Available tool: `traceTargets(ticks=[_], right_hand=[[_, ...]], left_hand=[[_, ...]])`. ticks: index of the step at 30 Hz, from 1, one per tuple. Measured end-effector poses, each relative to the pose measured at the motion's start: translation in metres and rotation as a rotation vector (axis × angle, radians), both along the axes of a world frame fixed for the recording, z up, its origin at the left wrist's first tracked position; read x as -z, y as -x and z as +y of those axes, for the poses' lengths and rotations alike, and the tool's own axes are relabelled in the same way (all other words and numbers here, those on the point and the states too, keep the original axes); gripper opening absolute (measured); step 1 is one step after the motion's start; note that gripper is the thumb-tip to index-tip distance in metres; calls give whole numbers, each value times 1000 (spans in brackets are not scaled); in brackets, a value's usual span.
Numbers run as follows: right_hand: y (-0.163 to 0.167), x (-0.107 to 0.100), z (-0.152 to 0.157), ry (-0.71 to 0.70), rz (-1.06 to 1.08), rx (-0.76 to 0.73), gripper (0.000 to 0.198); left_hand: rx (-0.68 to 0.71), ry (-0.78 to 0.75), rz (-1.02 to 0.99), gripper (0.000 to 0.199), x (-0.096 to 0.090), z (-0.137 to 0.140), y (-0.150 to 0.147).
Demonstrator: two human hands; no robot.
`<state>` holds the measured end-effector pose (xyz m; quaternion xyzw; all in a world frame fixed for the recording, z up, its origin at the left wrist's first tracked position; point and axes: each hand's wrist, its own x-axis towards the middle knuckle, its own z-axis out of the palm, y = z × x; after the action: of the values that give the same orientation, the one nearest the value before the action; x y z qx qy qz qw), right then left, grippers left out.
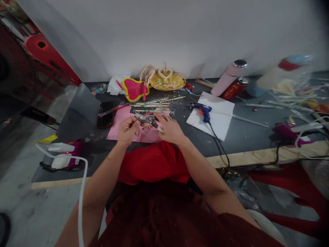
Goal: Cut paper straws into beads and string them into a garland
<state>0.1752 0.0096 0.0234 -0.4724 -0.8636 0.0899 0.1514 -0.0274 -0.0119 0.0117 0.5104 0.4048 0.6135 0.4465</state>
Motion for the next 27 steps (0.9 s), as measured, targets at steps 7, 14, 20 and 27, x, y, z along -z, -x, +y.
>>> traceTargets(ticks=[7,14,20,27], right_hand=[[-2,4,3,-16,55,-20,73],[-2,2,0,-19,76,-7,56],[1,4,-1,6,59,14,60],[-3,3,3,5,42,-35,72]], left_hand=[[30,27,-19,25,2,1,2],[21,45,-46,23,-2,-2,1],[-20,25,-14,22,-3,-1,0],[-21,-17,83,21,0,0,3]])
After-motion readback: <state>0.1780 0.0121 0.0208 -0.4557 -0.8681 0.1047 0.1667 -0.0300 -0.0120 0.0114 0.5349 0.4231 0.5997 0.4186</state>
